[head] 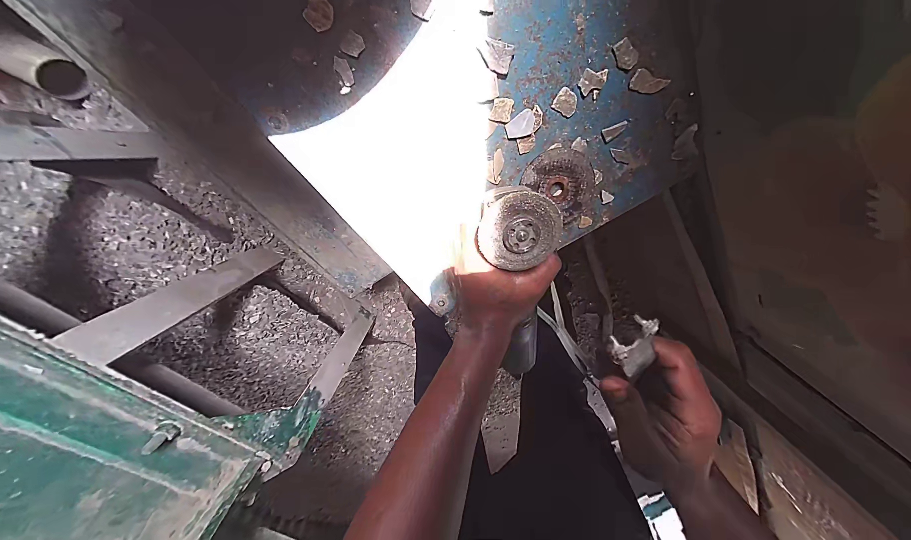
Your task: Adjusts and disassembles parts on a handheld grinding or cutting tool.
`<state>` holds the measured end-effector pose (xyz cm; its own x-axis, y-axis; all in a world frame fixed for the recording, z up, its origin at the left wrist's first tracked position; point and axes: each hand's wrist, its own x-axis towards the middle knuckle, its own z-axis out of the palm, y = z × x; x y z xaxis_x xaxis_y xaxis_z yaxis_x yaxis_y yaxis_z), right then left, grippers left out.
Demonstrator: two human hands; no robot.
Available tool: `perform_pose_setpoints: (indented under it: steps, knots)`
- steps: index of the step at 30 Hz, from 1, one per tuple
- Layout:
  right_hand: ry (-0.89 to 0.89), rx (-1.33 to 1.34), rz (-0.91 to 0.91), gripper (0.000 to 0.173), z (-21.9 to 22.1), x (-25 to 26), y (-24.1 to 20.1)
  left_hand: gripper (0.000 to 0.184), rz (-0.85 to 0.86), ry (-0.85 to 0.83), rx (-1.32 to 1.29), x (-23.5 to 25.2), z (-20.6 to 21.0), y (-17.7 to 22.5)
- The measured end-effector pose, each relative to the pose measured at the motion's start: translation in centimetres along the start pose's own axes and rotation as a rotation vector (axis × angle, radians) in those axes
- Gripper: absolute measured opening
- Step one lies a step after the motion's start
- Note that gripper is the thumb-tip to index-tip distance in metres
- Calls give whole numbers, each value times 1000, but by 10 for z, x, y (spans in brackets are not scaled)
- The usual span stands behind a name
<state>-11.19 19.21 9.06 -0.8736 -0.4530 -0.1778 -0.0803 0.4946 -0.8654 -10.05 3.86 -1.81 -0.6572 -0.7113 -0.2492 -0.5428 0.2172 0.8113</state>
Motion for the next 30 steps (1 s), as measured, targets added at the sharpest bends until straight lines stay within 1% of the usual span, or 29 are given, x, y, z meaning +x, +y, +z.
perform_pose_setpoints:
  steps: [2, 3, 4, 6, 7, 10, 12, 14, 15, 16, 18, 19, 20, 22, 23, 25, 26, 28, 30]
  knots:
    - [-123, -98, 71, 36, -18, 4, 4, 81, 5, 2, 34, 1, 1, -2]
    - [-185, -119, 122, 38, -23, 10, 5, 82, -1, 0, 60, 2, 1, -2]
    - [-204, -93, 145, 37, -23, 16, 6, 82, -9, -2, 91, 1, 1, -1]
    - [-172, 21, 110, 34, -14, 29, 2, 83, -22, -16, 112, 1, 0, 1]
    - [-165, 67, 90, 36, -6, 36, -1, 84, -18, -16, 129, 1, 0, 2]
    - [-172, 137, 148, 43, 20, 43, -6, 85, 0, -31, 233, 2, -3, 4]
    - [-78, 199, 170, 38, 36, 37, -1, 85, 4, -25, 249, 2, -4, 6]
    - [97, 207, 122, 30, 49, 38, 4, 87, 35, 19, 227, 2, -1, 2]
    - [188, 150, 82, 33, 53, 42, 6, 86, 51, 37, 214, 1, 2, -1]
    - [265, 68, 43, 39, 55, 49, 9, 86, 68, 41, 214, 0, 3, -3]
    - [321, -132, -1, 60, 57, 64, 11, 81, 87, 27, 231, -1, 1, -2]
    - [299, -229, -1, 70, 58, 72, 9, 75, 96, 19, 231, -2, -1, -1]
    - [265, -312, -2, 74, 59, 77, 7, 62, 101, 19, 230, -2, -1, -2]
    - [229, -403, -64, 74, 62, 82, 7, 46, 87, 0, 234, -1, -1, -5]
    - [222, -421, -110, 74, 62, 84, 9, 43, 92, 9, 240, 0, 0, -6]
    - [175, -420, -197, 74, 57, 88, 11, 43, 97, 19, 268, 1, 1, -6]
    - [113, -407, -219, 74, 52, 91, 11, 43, 91, 16, 282, 0, 0, -5]
    - [-69, -350, -237, 72, 37, 102, 9, 43, 75, -2, 313, -2, -1, -2]
    - [-244, -310, -277, 71, 23, 116, 10, 48, 72, -26, 353, -2, -2, 0]
